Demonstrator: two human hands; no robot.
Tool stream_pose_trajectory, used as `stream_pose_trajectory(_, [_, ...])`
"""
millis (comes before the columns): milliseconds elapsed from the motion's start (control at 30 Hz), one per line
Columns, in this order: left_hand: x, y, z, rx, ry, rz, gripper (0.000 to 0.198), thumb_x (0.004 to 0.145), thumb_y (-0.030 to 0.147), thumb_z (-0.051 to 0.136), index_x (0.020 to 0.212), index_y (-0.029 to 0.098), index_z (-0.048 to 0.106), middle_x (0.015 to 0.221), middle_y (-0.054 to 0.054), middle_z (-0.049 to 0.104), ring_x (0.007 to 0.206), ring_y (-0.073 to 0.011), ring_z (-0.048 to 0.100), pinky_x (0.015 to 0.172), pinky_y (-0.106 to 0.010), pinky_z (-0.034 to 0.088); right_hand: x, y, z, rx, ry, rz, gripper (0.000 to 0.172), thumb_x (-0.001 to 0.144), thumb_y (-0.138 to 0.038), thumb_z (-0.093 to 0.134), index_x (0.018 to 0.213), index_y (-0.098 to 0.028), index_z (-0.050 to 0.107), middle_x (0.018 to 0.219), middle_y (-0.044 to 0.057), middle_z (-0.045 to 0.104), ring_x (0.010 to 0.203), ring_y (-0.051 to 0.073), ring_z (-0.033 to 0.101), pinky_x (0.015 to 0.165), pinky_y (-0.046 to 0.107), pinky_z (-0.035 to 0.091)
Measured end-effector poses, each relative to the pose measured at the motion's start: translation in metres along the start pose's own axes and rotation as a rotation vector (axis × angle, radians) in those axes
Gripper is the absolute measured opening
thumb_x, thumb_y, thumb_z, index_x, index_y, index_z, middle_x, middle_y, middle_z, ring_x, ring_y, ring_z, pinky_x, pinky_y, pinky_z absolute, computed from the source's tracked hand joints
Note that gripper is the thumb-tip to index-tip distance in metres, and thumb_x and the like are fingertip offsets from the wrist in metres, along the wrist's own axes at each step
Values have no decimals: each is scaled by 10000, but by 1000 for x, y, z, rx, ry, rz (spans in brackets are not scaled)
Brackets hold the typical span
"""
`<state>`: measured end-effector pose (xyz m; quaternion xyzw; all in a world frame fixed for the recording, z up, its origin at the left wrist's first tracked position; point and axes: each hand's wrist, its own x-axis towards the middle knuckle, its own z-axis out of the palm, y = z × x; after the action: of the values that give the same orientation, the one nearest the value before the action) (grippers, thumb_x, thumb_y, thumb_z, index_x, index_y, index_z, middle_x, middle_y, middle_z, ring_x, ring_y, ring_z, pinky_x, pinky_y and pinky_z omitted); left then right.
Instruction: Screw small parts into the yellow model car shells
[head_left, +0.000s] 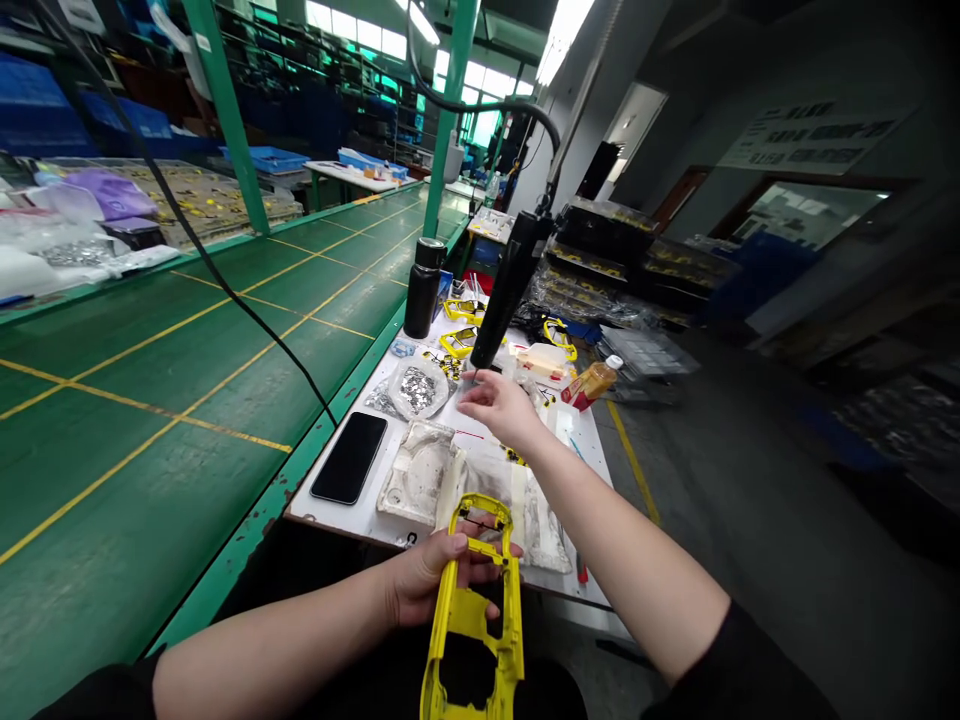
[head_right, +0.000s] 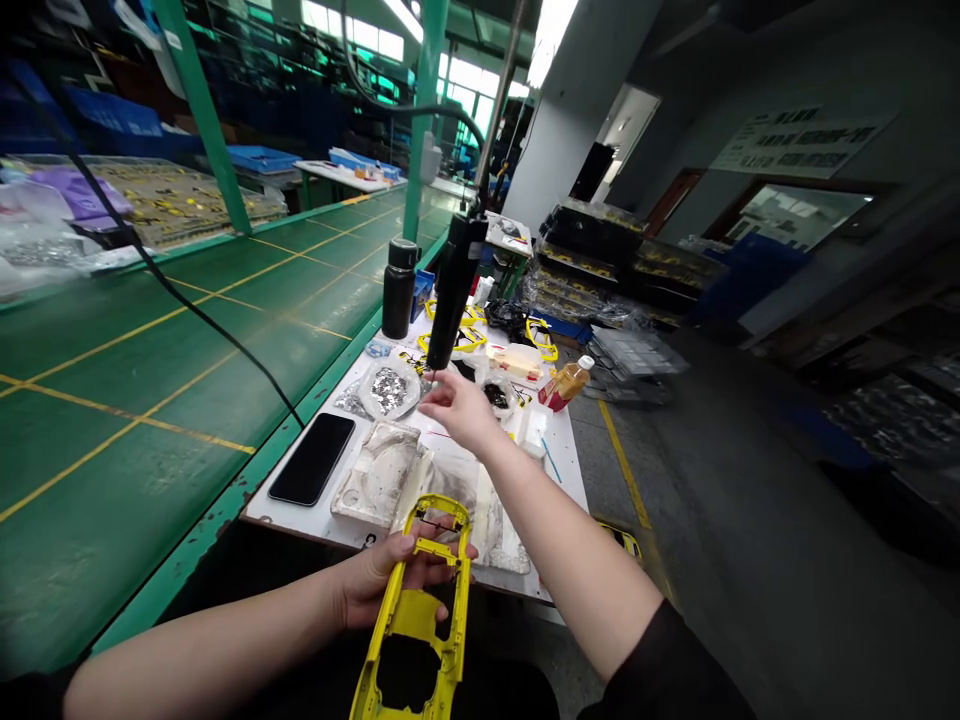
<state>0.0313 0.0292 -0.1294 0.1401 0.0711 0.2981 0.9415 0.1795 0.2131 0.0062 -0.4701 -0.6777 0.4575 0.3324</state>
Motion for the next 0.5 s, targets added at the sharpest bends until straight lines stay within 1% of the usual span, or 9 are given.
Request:
stream_pose_trajectory(33, [0,0,0,4,-1,1,674,836,480,989,1386,269,662,1504,-168,713,1372,-370,694,934,-457,655,-3,-7,8,52,-60,-19,531,848,-334,935,1321,-201,735,942,15,793,861,190,756,795,326,615])
stream_pose_trajectory(100, [0,-1,-1,8,-2,1,676,844,470,982,1403,284,651,1498,-160,717,1379,-369,689,941,-468,650,-9,-21,21,141,-158,-48,510,808,-413,954,1243,-212,778,985,41,809,903,205,768,794,327,623])
stream_pose_trajectory(167, [1,-2,-2,10,1,3,705,841,458,984,1434,297,638,1500,-156,718,1372,-363,691,946,-475,644,-13,-32,31,202,-203,-65,500,805,-488,954,1195,-214,800,1021,61,814,920,216,769,766,329,630])
stream_pose_trajectory(267, [2,-2,-3,14,7,3,756,812,461,1002,1451,287,637,1506,-171,715,1358,-370,695,940,-479,637,-13,-45,35,249,-200,-84,520,823,-520,949,1223,-219,811,1044,68,817,944,220,762,768,332,639])
stream_pose_trajectory(400, [1,-1,-3,17,16,-5,772,789,465,1022,1438,277,650,1513,-190,711,1331,-365,710,947,-490,635,-5,-57,28,261,-177,-99,513,808,-479,978,1224,-218,832,1049,68,824,945,219,743,792,342,641])
stream_pose_trajectory(500, [0,-1,-2,13,19,-4,780,788,479,1025,1444,287,649,1530,-182,703,1336,-355,710,952,-478,636,-4,-62,23,259,-168,-99,507,778,-453,1004,1197,-212,849,1026,60,828,913,213,732,786,344,637])
